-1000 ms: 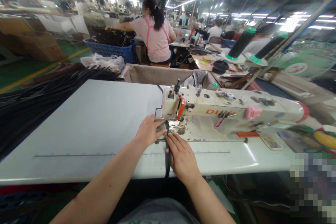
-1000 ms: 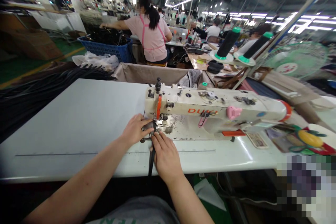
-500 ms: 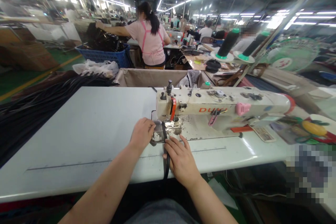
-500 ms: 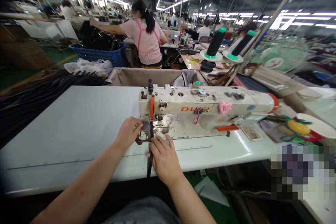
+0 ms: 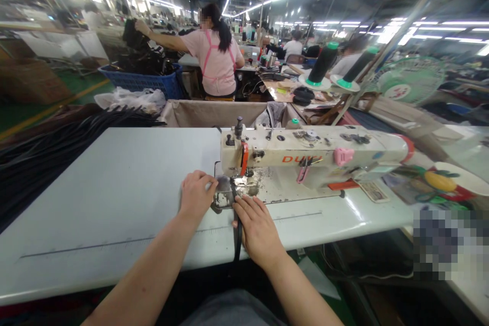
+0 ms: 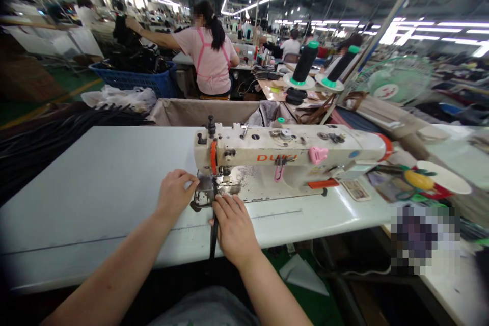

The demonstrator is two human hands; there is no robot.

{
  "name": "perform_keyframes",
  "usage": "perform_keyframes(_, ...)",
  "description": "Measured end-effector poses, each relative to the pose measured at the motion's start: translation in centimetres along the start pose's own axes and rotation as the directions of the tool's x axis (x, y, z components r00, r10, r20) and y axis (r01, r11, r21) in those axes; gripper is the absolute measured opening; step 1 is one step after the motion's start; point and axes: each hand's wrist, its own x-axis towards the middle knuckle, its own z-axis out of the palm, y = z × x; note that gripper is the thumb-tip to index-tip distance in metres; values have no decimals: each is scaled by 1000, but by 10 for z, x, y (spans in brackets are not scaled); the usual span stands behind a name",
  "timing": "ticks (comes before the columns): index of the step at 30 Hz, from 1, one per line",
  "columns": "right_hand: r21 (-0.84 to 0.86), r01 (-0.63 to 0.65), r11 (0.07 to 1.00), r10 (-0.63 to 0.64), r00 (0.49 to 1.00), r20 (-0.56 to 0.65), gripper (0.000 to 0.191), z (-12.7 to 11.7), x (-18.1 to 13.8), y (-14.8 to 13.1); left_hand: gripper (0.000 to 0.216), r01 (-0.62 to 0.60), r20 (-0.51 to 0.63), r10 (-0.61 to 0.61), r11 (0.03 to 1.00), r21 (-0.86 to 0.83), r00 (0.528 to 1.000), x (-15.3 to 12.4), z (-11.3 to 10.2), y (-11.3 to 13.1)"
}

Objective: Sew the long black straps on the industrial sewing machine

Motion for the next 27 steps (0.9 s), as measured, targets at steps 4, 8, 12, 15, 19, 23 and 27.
perform_keyframes(4, -21, 16, 1000, -16, 1000, -6, 39, 1, -1, 0, 13, -1, -16, 0, 1000, -27, 1000, 0, 2, -2)
perform_keyframes(8, -27, 15, 1000, -15, 1000, 1, 40, 2, -1, 0, 12, -6, -24, 5, 998, -59, 1000, 1, 4, -4)
perform_keyframes(12, -19, 7, 1000, -8, 1000, -3, 41, 2, -1, 0, 12, -1, -42, -2, 998, -64, 999, 2, 3, -5)
perform_keyframes(15, -10, 7, 1000, -7, 1000, -9, 39, 1, -1, 0, 12, 12, -62, -18, 996, -83, 998, 3, 2, -5)
perform_keyframes(19, 11, 25, 1000, -25, 999, -28, 36, 0, -2, 0, 16, 32, -84, -42, 993, -115, 996, 3, 1, -6)
perform_keyframes(23, 12, 25, 1000, -24, 999, -39, 35, -1, -3, -1, 17, 55, -68, -63, 991, -121, 996, 11, 0, -10)
perform_keyframes(27, 14, 30, 999, -29, 999, -39, 34, 1, -3, 0, 19, 112, 35, -109, 989, -97, 993, 32, 2, -12)
